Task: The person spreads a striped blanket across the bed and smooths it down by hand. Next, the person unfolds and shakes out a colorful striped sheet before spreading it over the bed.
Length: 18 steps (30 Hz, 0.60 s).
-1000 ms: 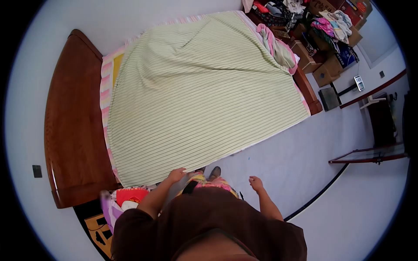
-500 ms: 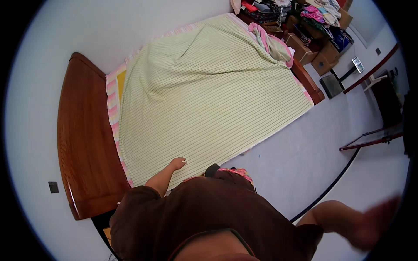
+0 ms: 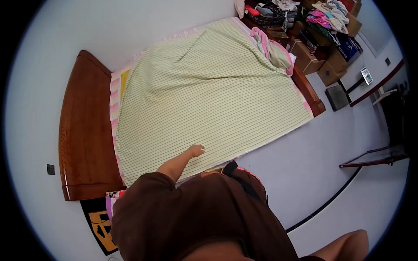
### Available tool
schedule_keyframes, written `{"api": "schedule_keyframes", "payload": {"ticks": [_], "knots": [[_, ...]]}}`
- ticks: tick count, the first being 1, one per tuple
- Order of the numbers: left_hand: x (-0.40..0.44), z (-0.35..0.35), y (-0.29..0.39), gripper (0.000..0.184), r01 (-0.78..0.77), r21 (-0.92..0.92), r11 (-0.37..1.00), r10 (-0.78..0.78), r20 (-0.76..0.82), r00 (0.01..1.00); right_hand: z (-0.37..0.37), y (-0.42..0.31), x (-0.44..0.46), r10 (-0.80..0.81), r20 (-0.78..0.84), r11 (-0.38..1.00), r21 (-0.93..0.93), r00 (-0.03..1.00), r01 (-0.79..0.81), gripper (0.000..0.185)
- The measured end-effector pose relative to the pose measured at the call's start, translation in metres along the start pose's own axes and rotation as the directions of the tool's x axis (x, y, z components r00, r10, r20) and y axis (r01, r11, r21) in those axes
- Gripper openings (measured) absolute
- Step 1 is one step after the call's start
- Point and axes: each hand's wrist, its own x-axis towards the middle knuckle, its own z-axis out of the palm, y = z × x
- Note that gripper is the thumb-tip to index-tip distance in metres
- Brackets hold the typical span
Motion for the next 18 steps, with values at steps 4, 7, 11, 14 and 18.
{"api": "schedule_keyframes", "payload": {"ticks": [4,7,11,14,18], "knots": [[0.044,0.030,0.091,0.045,-0.136,-0.047,0.990,0.137,0.013,0.990,-0.055,0.036,-0.039,0.012,0.005,0.999,0.049,1.000,-0.012,0.028],[0.060,0.038,0.157,0.044,-0.121,-0.093,0.988,0.129,0.087,0.988,-0.084,0.069,-0.063,0.003,0.003,0.997,0.082,1.000,-0.003,0.028],[0.073,0.021,0.223,0.043,-0.172,-0.036,0.984,0.175,0.101,0.979,-0.109,0.116,-0.103,-0.035,0.024,0.993,0.115,0.999,0.032,0.029],[0.100,0.009,0.244,0.043,-0.113,-0.028,0.993,0.116,0.138,0.984,-0.129,0.150,-0.129,-0.026,0.045,0.993,0.116,0.999,0.021,0.029],[0.149,-0.001,0.240,0.044,-0.034,0.040,0.999,0.027,0.167,0.986,-0.154,0.193,-0.163,0.041,0.074,0.993,0.109,0.996,-0.049,0.030]]}}
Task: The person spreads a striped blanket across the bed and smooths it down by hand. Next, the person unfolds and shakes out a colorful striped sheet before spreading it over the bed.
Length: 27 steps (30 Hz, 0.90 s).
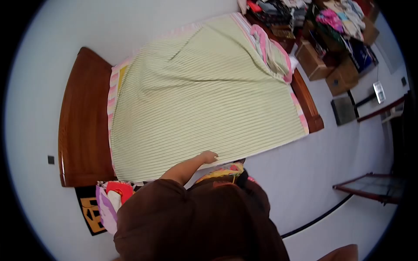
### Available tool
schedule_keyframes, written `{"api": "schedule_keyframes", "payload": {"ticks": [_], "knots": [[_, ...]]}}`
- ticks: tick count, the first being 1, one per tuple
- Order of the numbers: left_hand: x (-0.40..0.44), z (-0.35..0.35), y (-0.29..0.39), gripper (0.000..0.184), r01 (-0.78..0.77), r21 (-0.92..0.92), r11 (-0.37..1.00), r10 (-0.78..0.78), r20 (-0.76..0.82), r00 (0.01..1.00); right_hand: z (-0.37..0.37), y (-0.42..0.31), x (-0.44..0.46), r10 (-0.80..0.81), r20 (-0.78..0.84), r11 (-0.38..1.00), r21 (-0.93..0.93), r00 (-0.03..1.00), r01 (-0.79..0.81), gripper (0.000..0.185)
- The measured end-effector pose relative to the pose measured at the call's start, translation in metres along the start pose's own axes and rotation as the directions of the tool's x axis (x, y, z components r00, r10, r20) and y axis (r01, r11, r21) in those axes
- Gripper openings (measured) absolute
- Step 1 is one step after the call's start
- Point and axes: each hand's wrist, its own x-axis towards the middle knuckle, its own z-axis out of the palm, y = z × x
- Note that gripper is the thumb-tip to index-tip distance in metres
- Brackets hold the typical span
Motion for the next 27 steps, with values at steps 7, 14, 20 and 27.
{"api": "schedule_keyframes", "payload": {"ticks": [7,14,20,27], "knots": [[0.110,-0.071,0.017,0.043,0.071,0.127,0.989,-0.062,-0.071,0.996,-0.063,0.058,-0.045,0.099,0.060,0.995,-0.040,0.993,-0.096,0.031],[0.176,-0.134,0.149,0.041,-0.051,-0.013,0.999,0.046,-0.255,0.966,-0.151,0.093,-0.097,0.144,0.084,0.986,-0.099,0.986,-0.135,0.033],[0.210,-0.096,0.249,0.038,0.016,-0.136,0.991,-0.050,-0.251,0.967,-0.256,0.121,-0.165,0.089,0.063,0.992,-0.096,0.994,-0.082,0.034],[0.226,-0.023,0.370,0.040,0.079,-0.251,0.965,-0.108,-0.107,0.988,-0.402,0.157,-0.211,0.027,-0.169,0.978,-0.200,0.985,-0.061,0.036]]}}
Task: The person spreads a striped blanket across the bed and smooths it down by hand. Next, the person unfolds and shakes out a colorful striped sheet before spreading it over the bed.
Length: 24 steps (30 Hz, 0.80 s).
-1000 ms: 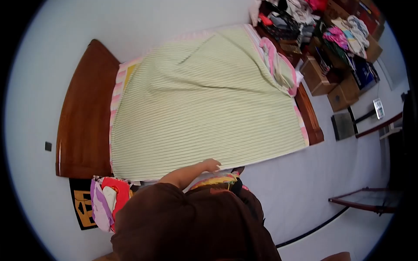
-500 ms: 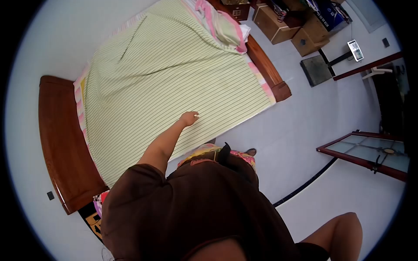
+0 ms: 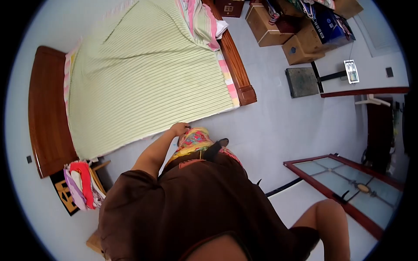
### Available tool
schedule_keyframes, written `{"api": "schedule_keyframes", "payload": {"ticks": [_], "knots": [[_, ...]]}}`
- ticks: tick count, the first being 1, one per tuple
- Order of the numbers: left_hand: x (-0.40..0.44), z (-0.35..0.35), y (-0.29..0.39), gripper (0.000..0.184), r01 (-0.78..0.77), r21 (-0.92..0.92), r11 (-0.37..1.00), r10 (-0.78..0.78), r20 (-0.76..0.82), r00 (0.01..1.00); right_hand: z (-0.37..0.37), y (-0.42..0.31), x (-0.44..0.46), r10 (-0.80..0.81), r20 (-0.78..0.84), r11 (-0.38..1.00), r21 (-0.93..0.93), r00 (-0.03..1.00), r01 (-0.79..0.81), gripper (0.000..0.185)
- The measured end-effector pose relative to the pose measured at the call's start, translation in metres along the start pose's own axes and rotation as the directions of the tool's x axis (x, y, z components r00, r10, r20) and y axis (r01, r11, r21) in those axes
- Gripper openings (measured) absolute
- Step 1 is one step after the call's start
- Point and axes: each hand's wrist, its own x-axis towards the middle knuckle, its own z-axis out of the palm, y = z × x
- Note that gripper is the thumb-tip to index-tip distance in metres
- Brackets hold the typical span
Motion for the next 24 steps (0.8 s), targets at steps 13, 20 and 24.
{"api": "schedule_keyframes", "payload": {"ticks": [13,20,24], "knots": [[0.080,0.012,0.042,0.041,0.199,-0.050,0.979,-0.203,-0.086,0.975,0.110,0.191,-0.394,0.944,0.124,-0.326,0.216,-0.305,-0.920,0.021],[0.154,-0.082,0.130,0.042,0.243,-0.160,0.957,-0.273,-0.208,0.939,0.089,0.206,-0.533,0.779,0.266,-0.615,0.147,-0.568,-0.775,0.019],[0.210,-0.111,0.197,0.041,0.224,-0.224,0.948,-0.277,-0.245,0.929,0.065,0.264,-0.599,0.718,0.320,-0.667,0.059,-0.619,-0.743,0.018]]}}
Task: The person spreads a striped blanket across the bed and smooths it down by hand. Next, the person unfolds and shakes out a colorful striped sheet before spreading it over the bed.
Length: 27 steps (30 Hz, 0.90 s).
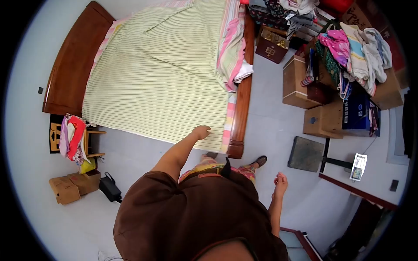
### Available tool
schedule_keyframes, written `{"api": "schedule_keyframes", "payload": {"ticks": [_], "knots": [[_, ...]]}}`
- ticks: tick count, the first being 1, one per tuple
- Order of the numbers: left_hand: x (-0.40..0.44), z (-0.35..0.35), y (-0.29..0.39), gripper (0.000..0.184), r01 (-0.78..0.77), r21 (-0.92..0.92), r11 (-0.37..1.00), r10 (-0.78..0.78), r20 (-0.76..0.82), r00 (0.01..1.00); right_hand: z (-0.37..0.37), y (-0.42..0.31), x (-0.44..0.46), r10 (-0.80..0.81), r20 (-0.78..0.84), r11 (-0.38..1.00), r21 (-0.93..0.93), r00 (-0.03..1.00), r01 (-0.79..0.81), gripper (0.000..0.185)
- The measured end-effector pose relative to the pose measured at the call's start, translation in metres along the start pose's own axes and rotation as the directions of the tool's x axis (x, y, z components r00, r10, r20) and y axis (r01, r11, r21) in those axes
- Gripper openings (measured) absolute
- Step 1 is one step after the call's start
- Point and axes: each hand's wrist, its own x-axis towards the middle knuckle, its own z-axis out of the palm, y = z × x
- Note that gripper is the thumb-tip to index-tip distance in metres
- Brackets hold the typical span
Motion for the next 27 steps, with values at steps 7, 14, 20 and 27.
{"api": "schedule_keyframes", "payload": {"ticks": [7,14,20,27], "knots": [[0.034,0.059,0.124,0.041,0.007,-0.043,0.999,-0.011,-0.075,0.997,-0.086,-0.039,0.143,0.014,0.220,0.980,-0.198,0.975,0.031,0.019],[0.041,0.078,0.243,0.036,-0.025,-0.128,0.991,0.021,-0.030,0.999,-0.147,-0.095,0.253,-0.015,0.281,0.942,-0.317,0.960,0.108,0.022],[0.055,0.044,0.259,0.038,0.063,-0.272,0.960,-0.102,-0.130,0.986,-0.102,-0.091,0.343,-0.057,0.453,0.871,-0.412,0.890,0.266,0.020],[0.083,0.040,0.213,0.049,0.405,-0.481,0.777,-0.509,-0.103,0.854,0.047,-0.167,0.363,-0.065,0.836,0.596,-0.406,0.545,0.693,0.022]]}}
